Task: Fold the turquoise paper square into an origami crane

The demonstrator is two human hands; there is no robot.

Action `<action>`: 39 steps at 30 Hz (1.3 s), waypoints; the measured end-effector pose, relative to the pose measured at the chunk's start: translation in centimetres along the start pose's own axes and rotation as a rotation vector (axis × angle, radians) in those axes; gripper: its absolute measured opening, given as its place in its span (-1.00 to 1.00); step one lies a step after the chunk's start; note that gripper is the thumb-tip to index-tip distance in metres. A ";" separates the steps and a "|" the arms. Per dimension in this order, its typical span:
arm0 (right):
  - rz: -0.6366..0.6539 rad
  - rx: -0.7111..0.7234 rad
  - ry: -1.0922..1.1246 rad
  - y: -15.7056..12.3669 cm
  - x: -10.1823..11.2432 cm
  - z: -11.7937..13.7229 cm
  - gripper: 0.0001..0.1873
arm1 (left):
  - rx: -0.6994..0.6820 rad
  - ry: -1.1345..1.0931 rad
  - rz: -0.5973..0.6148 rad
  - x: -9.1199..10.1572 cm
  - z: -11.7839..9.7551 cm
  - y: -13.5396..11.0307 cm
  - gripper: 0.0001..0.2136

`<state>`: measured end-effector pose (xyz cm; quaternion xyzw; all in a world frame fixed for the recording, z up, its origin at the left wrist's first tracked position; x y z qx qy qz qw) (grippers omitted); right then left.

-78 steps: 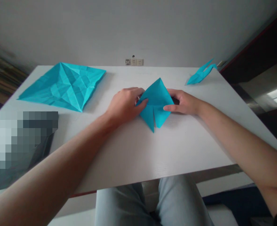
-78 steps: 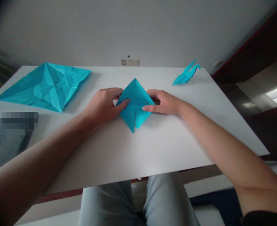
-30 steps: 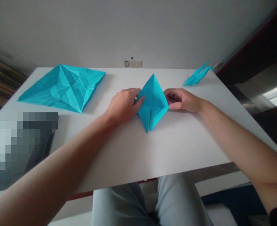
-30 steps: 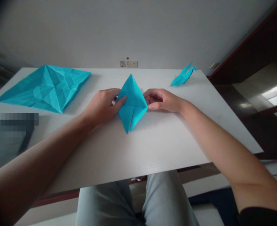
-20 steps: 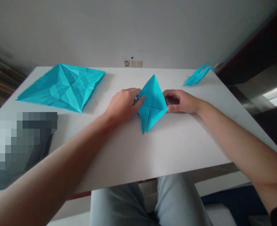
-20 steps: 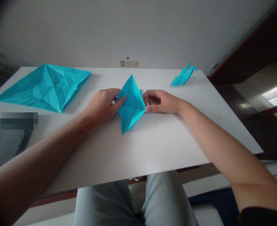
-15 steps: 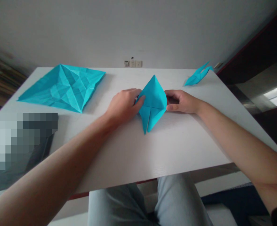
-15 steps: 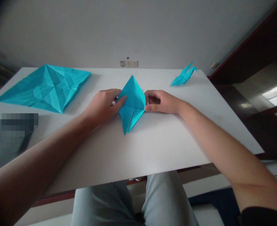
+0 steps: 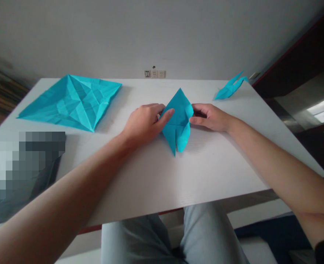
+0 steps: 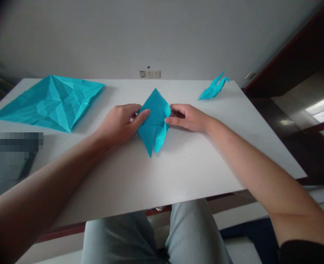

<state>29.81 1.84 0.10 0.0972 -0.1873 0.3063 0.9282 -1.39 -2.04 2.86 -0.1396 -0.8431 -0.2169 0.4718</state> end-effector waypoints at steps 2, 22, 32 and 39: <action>-0.038 0.005 -0.051 0.0 -0.1 0.3 -0.29 | -0.006 -0.015 0.003 0.1 -0.1 -0.1 -0.48; -0.042 0.020 -0.080 0.2 -0.1 0.2 -0.31 | 0.008 -0.004 0.004 0.0 -0.1 0.0 -0.54; -0.001 0.081 0.030 0.5 -0.3 -0.7 -0.15 | 0.000 -0.012 0.008 0.0 -0.2 0.0 -0.59; -0.034 0.045 -0.080 0.2 -0.3 0.0 -0.27 | -0.010 -0.008 -0.010 -0.3 -0.1 -0.1 -0.59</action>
Point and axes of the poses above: each hand's wrist, its own y-axis towards the middle knuckle, its own x-axis out of the back of the hand, z = x × y, the point moved 1 cm from there along y, towards the middle knuckle, and after that the axes turned 1 degree about z, right-handed, at the moved point
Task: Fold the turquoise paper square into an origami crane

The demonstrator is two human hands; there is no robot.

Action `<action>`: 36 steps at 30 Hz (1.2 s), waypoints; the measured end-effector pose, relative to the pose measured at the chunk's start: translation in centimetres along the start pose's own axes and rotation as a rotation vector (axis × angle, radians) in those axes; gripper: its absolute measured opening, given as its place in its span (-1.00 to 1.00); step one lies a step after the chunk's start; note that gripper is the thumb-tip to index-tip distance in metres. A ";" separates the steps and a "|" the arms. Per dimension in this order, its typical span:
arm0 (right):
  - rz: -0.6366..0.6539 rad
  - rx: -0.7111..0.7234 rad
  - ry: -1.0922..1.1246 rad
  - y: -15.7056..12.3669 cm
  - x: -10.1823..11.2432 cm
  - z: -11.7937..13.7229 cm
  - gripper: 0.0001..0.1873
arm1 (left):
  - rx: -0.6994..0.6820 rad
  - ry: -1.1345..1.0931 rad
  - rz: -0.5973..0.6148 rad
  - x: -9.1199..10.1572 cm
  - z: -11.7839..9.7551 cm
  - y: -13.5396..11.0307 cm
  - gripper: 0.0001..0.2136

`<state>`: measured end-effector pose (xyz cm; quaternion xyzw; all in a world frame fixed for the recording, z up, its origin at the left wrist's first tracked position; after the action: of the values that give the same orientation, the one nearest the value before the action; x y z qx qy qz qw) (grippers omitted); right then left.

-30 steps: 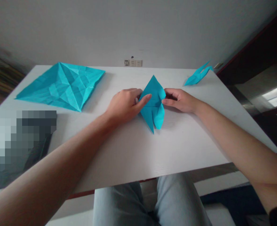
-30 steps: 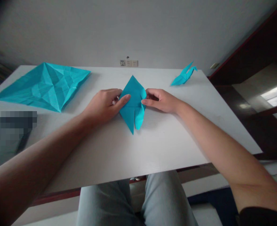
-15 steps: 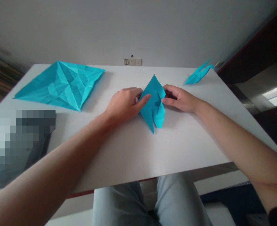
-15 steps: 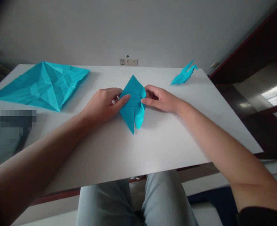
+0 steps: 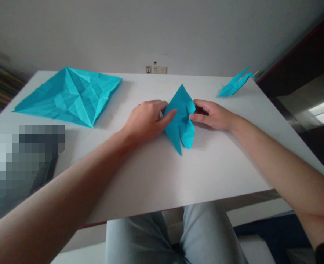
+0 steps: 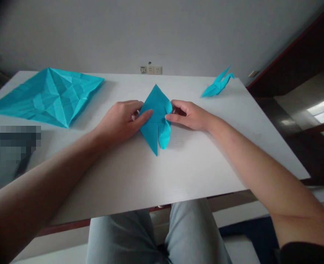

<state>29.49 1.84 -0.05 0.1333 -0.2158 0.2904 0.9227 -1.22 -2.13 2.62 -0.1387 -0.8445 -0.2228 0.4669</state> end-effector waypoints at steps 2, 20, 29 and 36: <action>0.005 -0.016 -0.013 -0.1 0.0 0.3 -0.26 | -0.002 -0.005 -0.005 -0.1 0.1 0.0 -0.60; -0.003 -0.050 -0.025 -0.1 -0.2 0.6 -0.22 | 0.005 0.032 0.027 0.0 -0.1 0.0 -0.66; -0.011 -0.049 -0.047 -0.2 -0.2 0.8 -0.22 | 0.001 0.030 0.026 0.0 -0.1 -0.1 -0.67; -0.003 -0.043 -0.048 -0.2 -0.3 1.0 -0.35 | 0.014 0.039 0.045 0.1 -0.2 -0.1 -0.67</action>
<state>29.05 1.18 0.63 0.1207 -0.2439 0.2811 0.9203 -1.12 -2.32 2.76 -0.1498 -0.8333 -0.2092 0.4892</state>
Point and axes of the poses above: each hand's wrist, its own y-axis towards the middle knuckle, its own x-axis out of the back of the hand, z = x × y, the point moved 1 cm from there along y, towards the middle knuckle, and after that the axes turned 1 degree about z, right-handed, at the moved point
